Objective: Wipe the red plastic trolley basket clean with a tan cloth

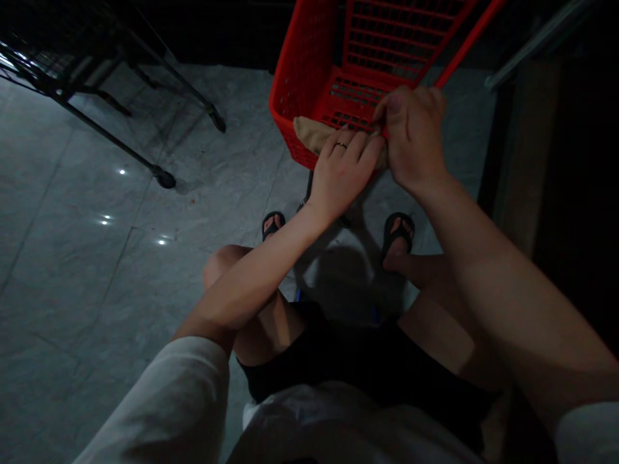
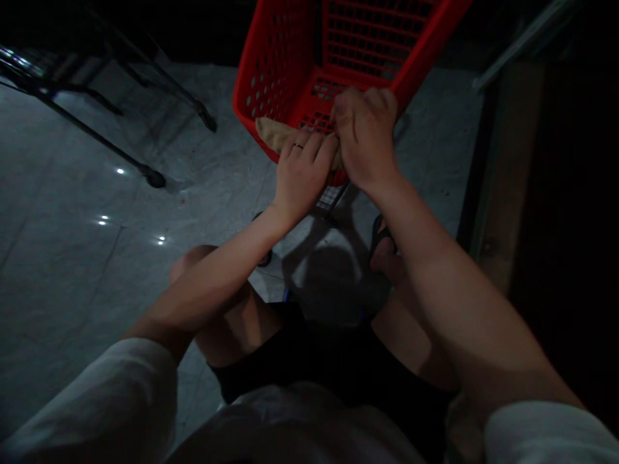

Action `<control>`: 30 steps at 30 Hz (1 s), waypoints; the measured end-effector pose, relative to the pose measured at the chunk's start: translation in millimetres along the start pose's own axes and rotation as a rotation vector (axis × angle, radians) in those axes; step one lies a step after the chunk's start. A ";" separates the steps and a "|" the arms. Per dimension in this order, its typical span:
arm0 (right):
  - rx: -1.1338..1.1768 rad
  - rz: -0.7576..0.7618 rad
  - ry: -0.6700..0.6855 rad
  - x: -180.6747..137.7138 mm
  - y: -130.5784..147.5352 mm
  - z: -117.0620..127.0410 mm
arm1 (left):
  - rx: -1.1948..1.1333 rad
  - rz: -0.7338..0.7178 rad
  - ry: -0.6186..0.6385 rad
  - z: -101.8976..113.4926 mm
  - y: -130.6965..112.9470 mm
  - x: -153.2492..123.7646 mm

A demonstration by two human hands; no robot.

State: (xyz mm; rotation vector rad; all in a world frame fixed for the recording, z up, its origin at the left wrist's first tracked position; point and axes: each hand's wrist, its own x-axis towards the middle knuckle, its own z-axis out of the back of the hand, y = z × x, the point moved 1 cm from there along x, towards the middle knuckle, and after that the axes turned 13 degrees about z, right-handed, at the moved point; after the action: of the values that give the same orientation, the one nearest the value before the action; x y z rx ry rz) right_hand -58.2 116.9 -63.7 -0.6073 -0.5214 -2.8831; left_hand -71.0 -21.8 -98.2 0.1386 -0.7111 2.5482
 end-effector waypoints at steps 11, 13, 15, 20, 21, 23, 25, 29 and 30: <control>-0.150 0.209 0.267 -5.3 -15.8 7.6 | -0.075 0.001 -0.011 27.4 75.6 23.4; -0.102 0.229 0.310 -5.1 -19.8 9.9 | -0.085 0.028 -0.019 39.1 104.2 29.5; -0.043 0.235 0.324 -5.7 -24.0 12.4 | -0.101 0.011 -0.028 49.2 131.5 35.8; 0.039 0.243 0.320 -9.5 -27.1 11.4 | -0.287 -0.032 -0.178 38.0 163.8 36.8; 0.015 0.240 0.318 -10.3 -25.7 10.4 | -0.349 -0.016 -0.259 28.4 162.1 34.5; -0.032 0.236 0.310 -12.2 -21.7 9.1 | -0.446 0.064 -0.429 5.5 152.8 29.7; -0.036 0.246 0.289 -14.6 -17.6 9.6 | -0.479 0.184 -0.544 -16.8 139.5 26.5; -0.072 0.310 0.230 -20.2 -16.5 12.4 | -0.413 0.336 -0.520 -43.7 110.4 28.5; -0.093 0.322 0.216 -21.3 -18.2 12.1 | -0.399 0.377 -0.509 -46.4 103.9 30.2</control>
State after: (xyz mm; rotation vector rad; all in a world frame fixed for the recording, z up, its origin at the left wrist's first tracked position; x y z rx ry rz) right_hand -38.4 139.8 -67.6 -0.3472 -0.2345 -2.6314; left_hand -145.9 -62.6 -179.3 0.5774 -1.5519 2.6697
